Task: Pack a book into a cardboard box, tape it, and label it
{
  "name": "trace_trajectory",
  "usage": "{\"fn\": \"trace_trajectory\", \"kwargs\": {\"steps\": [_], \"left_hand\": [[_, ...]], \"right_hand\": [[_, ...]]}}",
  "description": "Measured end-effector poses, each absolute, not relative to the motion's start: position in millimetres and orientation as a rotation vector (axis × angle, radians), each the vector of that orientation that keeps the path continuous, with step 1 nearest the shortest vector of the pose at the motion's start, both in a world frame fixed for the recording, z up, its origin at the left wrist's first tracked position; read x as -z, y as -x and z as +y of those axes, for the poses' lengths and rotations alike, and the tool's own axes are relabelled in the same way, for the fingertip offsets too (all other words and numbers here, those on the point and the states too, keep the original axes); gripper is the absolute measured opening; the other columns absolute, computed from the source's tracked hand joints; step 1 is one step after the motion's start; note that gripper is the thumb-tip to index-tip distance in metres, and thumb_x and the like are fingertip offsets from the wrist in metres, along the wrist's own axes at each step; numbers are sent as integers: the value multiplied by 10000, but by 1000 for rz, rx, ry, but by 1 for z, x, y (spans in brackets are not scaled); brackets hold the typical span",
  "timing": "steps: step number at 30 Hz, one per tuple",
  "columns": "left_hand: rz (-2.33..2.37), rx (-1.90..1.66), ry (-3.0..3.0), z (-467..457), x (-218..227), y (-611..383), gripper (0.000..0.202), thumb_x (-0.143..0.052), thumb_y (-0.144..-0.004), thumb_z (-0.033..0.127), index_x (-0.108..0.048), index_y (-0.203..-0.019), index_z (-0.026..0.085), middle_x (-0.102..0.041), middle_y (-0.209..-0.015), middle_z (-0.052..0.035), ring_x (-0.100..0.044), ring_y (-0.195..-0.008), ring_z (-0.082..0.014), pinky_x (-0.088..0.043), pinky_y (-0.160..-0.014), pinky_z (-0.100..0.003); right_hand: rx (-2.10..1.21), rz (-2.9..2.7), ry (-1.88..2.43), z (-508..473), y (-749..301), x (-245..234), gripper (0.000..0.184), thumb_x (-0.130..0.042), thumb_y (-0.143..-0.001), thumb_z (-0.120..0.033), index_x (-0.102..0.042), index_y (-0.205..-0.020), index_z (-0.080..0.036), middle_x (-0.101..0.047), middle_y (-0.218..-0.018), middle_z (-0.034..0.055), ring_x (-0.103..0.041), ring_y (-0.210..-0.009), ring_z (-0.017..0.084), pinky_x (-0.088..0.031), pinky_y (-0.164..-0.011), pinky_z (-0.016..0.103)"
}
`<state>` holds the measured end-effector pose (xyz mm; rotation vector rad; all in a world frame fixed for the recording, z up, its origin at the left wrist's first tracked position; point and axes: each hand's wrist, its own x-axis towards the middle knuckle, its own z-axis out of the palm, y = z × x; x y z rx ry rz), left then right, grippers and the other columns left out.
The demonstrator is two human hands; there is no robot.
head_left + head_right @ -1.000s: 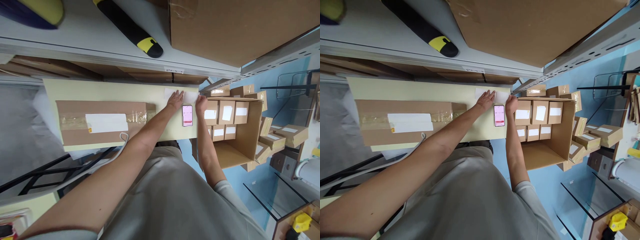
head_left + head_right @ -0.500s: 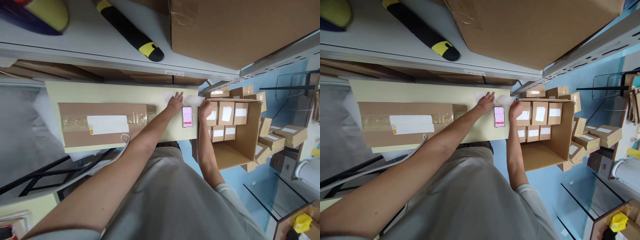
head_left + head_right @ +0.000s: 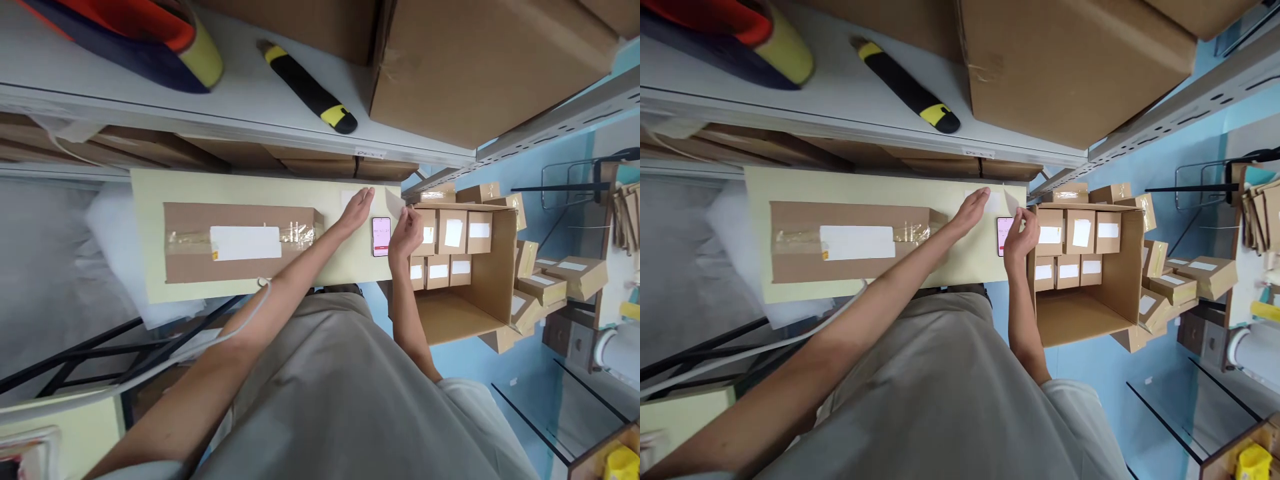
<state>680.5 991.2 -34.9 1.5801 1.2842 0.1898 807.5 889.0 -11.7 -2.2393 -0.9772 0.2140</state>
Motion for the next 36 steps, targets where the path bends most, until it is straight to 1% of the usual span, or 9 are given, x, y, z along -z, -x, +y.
{"fn": "trace_trajectory", "kwargs": {"steps": [2,5,8,12,16,22,25,31,36], "left_hand": [[1182,-292,-1359,959,6,-651,726,-340,-1196,742,-499,-1774,333,-625,-1748,-95,-615,-1612,-295,-593,-1240,-421],[1118,-567,-889,916,-27,-600,806,-446,-1075,926,-744,-1471,290,-821,-1390,-132,-786,-1358,-309,-688,-1073,-434],[1079,-796,-560,893,-41,-553,593,-795,-941,812,-791,-1096,239,-846,-1122,-109,-838,-1158,-274,-705,-898,-354],[1149,-937,-412,887,-42,-496,589,-1007,-749,698,-744,-948,210,-828,-921,-68,-848,-926,-244,-688,-732,-299],[1147,-1015,-493,888,-48,-440,738,-1023,-671,797,-791,-982,169,-842,-894,-81,-857,-921,-275,-747,-881,-403],[1157,-811,-667,894,-61,-370,795,-1065,-536,811,-862,-949,162,-870,-912,-84,-862,-950,-334,-759,-917,-494],[1130,-788,-713,896,-68,-343,794,-1046,-572,828,-864,-948,153,-868,-925,-106,-861,-967,-336,-756,-896,-463],[1017,-781,-778,892,-79,-309,739,-1078,-574,764,-829,-887,143,-852,-944,-121,-855,-972,-327,-747,-900,-423],[1165,-935,-735,901,-73,-289,666,-1029,-659,767,-783,-813,167,-795,-822,-74,-828,-811,-237,-719,-728,-317]], "right_hand": [[-285,-1172,2144,878,-779,6,501,-422,-1219,-562,-811,-1195,-246,-839,-1276,155,-816,-1199,296,-640,-1101,501],[-404,-1496,1949,860,-728,2,397,-496,-1215,-505,-831,-1184,-295,-859,-1271,123,-821,-1258,282,-635,-1131,495],[-453,-1747,1763,844,-678,0,321,-540,-1210,-445,-835,-1260,-330,-862,-1325,96,-814,-1308,256,-641,-1151,461],[-514,-1852,1627,834,-632,-10,388,-612,-1179,-492,-786,-1453,-278,-743,-1588,152,-659,-1573,305,-572,-1301,519],[-671,-1709,1564,836,-613,-31,630,-559,-1182,-632,-624,-1689,-264,-459,-1860,181,-396,-1778,347,-442,-1413,588],[-1137,-1741,1403,845,-588,-69,700,-484,-1174,-746,-638,-1711,-324,-681,-1706,99,-624,-1612,332,-499,-1373,549],[-1231,-1709,1432,844,-566,-83,756,-494,-1146,-802,-630,-1721,-330,-690,-1701,78,-628,-1610,343,-487,-1384,563],[-1256,-1631,1428,837,-519,-96,923,-503,-1094,-885,-463,-1827,-325,-515,-1849,53,-447,-1756,323,-367,-1465,528],[-1232,-1576,1458,831,-510,-109,853,-581,-1092,-843,-555,-1774,-331,-574,-1804,72,-492,-1729,327,-343,-1470,552]]}}
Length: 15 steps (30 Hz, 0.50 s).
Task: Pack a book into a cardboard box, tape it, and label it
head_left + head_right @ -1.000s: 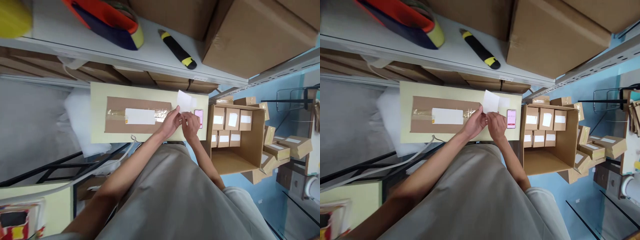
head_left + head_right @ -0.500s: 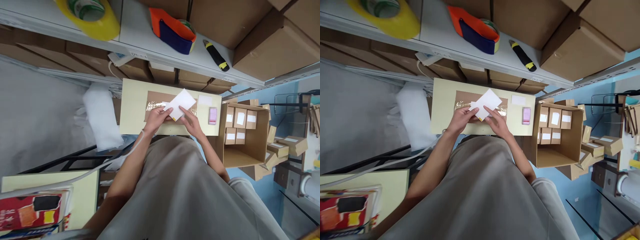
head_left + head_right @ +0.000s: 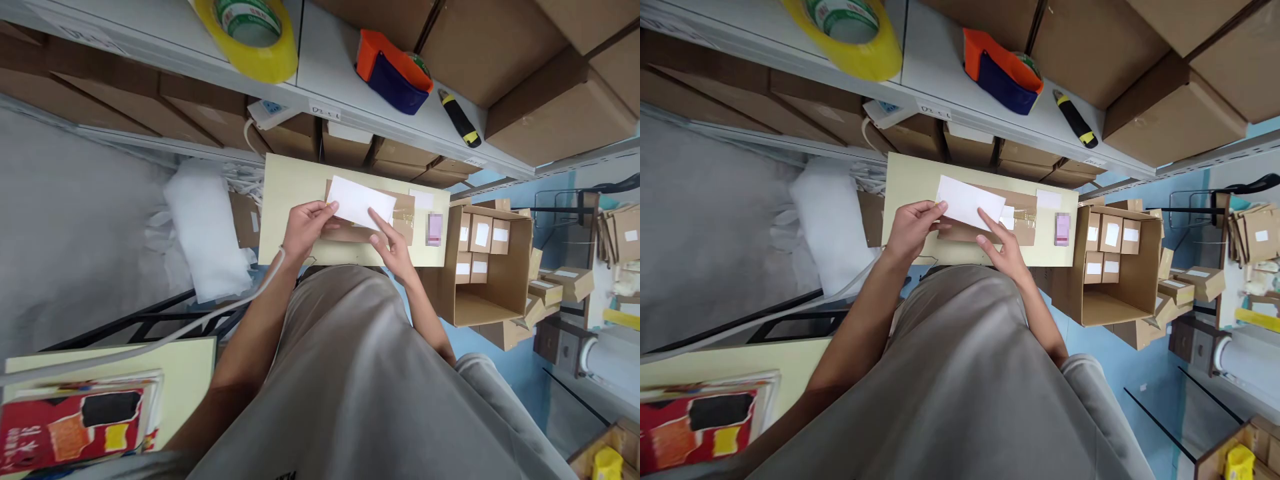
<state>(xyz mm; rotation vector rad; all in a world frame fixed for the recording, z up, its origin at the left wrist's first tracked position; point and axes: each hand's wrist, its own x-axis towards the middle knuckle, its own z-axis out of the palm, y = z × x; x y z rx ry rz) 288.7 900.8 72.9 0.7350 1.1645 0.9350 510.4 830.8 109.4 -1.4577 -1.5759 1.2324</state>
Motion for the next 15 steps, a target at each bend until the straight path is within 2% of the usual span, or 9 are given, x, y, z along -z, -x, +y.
{"fn": "trace_trajectory", "kwargs": {"steps": [4,7,10,15], "left_hand": [[1243,-1008,-771,918,-68,-280,581,-1012,-739,699,-741,-770,186,-761,-751,-48,-769,-707,-179,-616,-566,-229],[1229,-1033,-768,925,-72,-284,572,-975,-818,687,-702,-748,190,-740,-708,-43,-720,-628,-146,-543,-501,-198],[1139,-1010,-735,918,-82,-294,591,-928,-861,735,-713,-804,188,-752,-721,-52,-747,-639,-160,-605,-552,-226],[1017,-948,-721,887,-104,-308,608,-974,-769,738,-795,-934,181,-822,-854,-76,-837,-793,-236,-723,-715,-334]], "right_hand": [[-1316,-1643,1388,822,-511,-120,771,-665,-1093,-762,-619,-1727,-326,-647,-1742,91,-599,-1645,344,-427,-1419,570],[-1379,-1706,1354,819,-506,-122,751,-636,-1113,-746,-600,-1740,-335,-641,-1751,73,-601,-1641,336,-460,-1398,554],[-1336,-1720,1398,822,-499,-123,762,-543,-1149,-754,-518,-1792,-348,-624,-1768,59,-576,-1659,325,-454,-1404,558],[-1252,-1697,1439,831,-497,-129,802,-435,-1183,-747,-357,-1867,-336,-545,-1831,41,-510,-1710,293,-460,-1417,517]]}}
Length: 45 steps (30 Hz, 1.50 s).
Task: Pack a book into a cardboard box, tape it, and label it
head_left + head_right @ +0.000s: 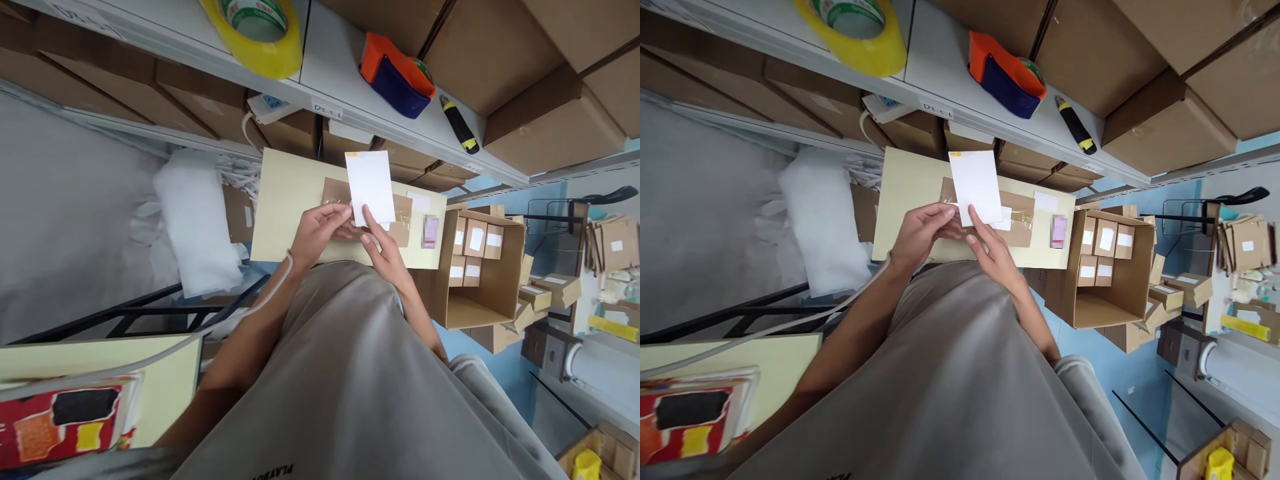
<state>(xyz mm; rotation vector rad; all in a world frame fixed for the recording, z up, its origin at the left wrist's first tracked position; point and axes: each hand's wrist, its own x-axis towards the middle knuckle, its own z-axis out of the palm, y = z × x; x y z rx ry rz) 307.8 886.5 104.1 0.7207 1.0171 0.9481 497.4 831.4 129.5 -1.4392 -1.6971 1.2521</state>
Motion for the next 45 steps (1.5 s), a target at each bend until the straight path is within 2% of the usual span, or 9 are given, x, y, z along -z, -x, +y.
{"fn": "trace_trajectory", "kwargs": {"steps": [8,15,24,29,33,35,38,42,45], "left_hand": [[1074,-1011,-787,867,-103,-324,471,-1008,-737,575,-813,-915,185,-814,-855,-82,-868,-917,-320,-744,-822,-441],[1133,-1019,-833,864,-104,-339,419,-995,-742,545,-808,-881,197,-795,-812,-57,-848,-876,-291,-740,-819,-432],[1137,-1041,-867,860,-106,-352,425,-985,-741,558,-798,-869,198,-790,-802,-51,-821,-807,-254,-729,-792,-410],[1125,-1062,-931,857,-103,-353,342,-933,-798,495,-789,-897,202,-757,-795,-39,-757,-734,-209,-654,-676,-331],[1229,-1061,-1017,856,-104,-352,289,-884,-839,476,-783,-917,216,-683,-760,-10,-665,-661,-162,-542,-616,-287],[1264,-1074,-1116,856,-106,-349,261,-857,-850,469,-794,-903,221,-677,-772,-11,-619,-656,-148,-506,-624,-283],[1279,-1066,-1289,857,-111,-344,223,-824,-856,454,-812,-871,231,-677,-772,-17,-550,-651,-146,-466,-622,-286],[1264,-1016,-1406,854,-114,-336,200,-815,-856,445,-819,-858,245,-674,-759,-18,-527,-652,-157,-473,-627,-291],[1235,-1013,-1416,850,-112,-331,190,-797,-868,435,-823,-853,247,-670,-764,-22,-546,-670,-162,-477,-619,-287]], "right_hand": [[-1302,-1741,1414,839,-513,-134,820,-408,-1192,-747,-299,-1888,-326,-579,-1803,49,-661,-1570,277,-510,-1374,438],[-1301,-1758,1413,839,-527,-136,728,-482,-1215,-573,-305,-1885,-349,-568,-1813,14,-640,-1582,286,-519,-1376,478],[-1331,-1733,1390,836,-540,-133,730,-502,-1203,-631,-344,-1868,-376,-614,-1772,20,-683,-1524,283,-575,-1326,483],[-1400,-1684,1293,833,-540,-127,807,-524,-1172,-722,-372,-1859,-328,-790,-1527,53,-788,-1347,230,-613,-1255,408],[-1490,-1554,1416,826,-538,-122,886,-621,-1096,-784,-400,-1839,-357,-879,-1057,-14,-850,-888,185,-724,-925,330],[-1429,-1467,1500,822,-537,-124,849,-655,-1072,-788,-508,-1776,-338,-816,-821,-53,-769,-665,170,-698,-739,295],[-1231,-1424,1583,820,-533,-130,691,-713,-1045,-765,-717,-1542,-285,-654,-617,-103,-627,-526,139,-618,-644,262],[-1016,-1491,1632,823,-521,-139,506,-725,-1031,-751,-808,-1169,-272,-504,-559,-126,-483,-498,113,-515,-633,251],[-937,-1538,1662,827,-511,-140,471,-708,-1037,-731,-805,-1050,-270,-446,-552,-124,-428,-511,113,-475,-637,254]]}}
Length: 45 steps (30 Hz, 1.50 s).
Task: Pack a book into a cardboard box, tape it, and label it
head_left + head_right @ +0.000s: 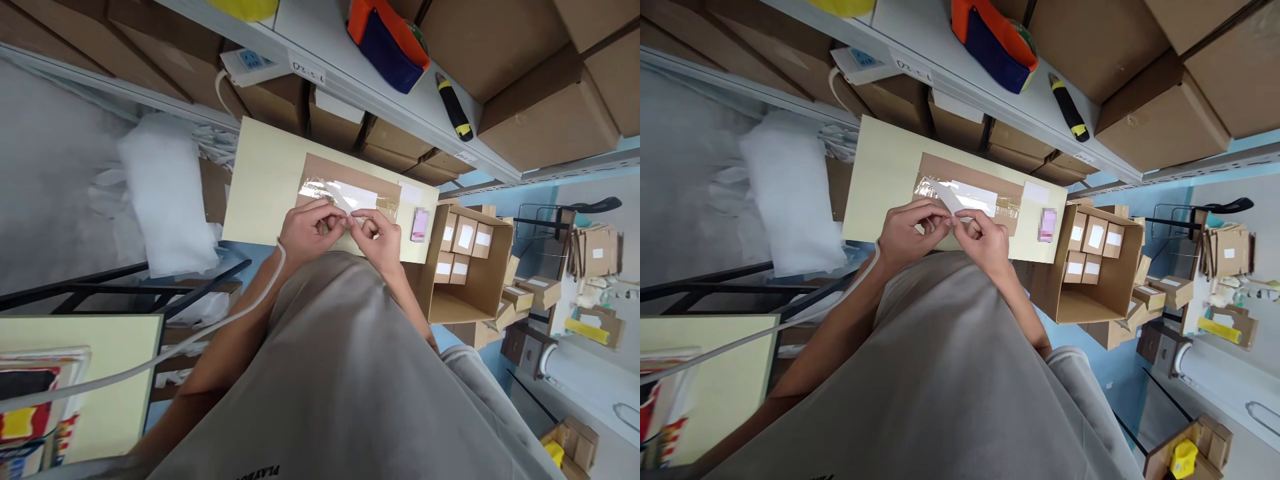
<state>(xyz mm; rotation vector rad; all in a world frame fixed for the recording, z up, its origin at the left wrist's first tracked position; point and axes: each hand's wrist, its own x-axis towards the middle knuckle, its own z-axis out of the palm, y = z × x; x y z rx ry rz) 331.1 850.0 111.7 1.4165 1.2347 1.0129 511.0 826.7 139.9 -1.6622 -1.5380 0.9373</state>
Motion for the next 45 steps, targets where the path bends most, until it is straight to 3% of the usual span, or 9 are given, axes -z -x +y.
{"fn": "trace_trajectory", "kwargs": {"steps": [9,15,22,28,31,33,36,41,45], "left_hand": [[1165,-1036,-1399,847,-105,-304,152,-773,-887,382,-818,-847,242,-729,-828,-37,-562,-670,-157,-510,-628,-289],[1150,-1009,-1376,847,-98,-279,144,-772,-885,373,-829,-863,243,-690,-796,-20,-579,-671,-152,-500,-618,-274],[1407,-1029,-994,856,-50,-253,109,-756,-834,337,-758,-829,227,-626,-662,39,-608,-639,-130,-467,-601,-255],[1694,-1136,-476,888,7,-179,285,-751,-917,443,-614,-815,214,-558,-624,90,-592,-541,-61,-401,-560,-258],[1773,-1181,-294,904,19,-135,297,-674,-1048,386,-544,-854,203,-489,-634,108,-589,-583,-29,-419,-626,-240],[1775,-1182,-293,910,17,-123,232,-629,-1068,292,-552,-874,192,-503,-655,103,-598,-608,-27,-437,-646,-229],[1650,-1205,-392,909,0,-140,119,-697,-972,237,-638,-879,192,-587,-695,66,-639,-651,-83,-482,-626,-259],[1274,-1056,-589,885,-38,-203,251,-833,-829,419,-679,-790,225,-668,-736,2,-689,-707,-168,-539,-595,-296],[1018,-980,-574,868,-60,-226,255,-852,-755,438,-728,-756,215,-802,-981,-60,-775,-949,-236,-649,-659,-297]], "right_hand": [[-928,-1558,1741,824,-482,-139,422,-744,-1016,-674,-824,-1010,-260,-437,-551,-117,-424,-540,124,-483,-657,261],[-986,-1461,1766,820,-458,-131,397,-694,-1051,-652,-761,-996,-265,-418,-560,-122,-480,-523,124,-510,-633,263],[-1108,-1097,1777,816,-441,-125,361,-721,-997,-614,-669,-976,-257,-443,-538,-136,-588,-460,122,-516,-542,247],[-916,-943,1869,807,-457,-145,292,-772,-896,-524,-675,-912,-249,-443,-473,-141,-584,-404,136,-396,-439,233],[-840,-921,1853,804,-459,-155,270,-779,-878,-497,-678,-889,-248,-419,-459,-150,-571,-387,133,-398,-440,232],[-848,-926,1838,803,-455,-159,274,-788,-880,-502,-677,-882,-251,-396,-449,-156,-565,-383,133,-409,-448,233],[-889,-943,1838,806,-444,-164,287,-798,-904,-509,-676,-868,-252,-394,-451,-150,-567,-392,130,-403,-453,230],[-994,-975,1809,813,-421,-172,279,-788,-933,-501,-685,-851,-255,-408,-445,-136,-560,-402,125,-417,-463,224],[-1107,-1015,1765,816,-406,-179,277,-774,-950,-496,-676,-841,-260,-496,-445,-116,-553,-390,121,-422,-456,223]]}}
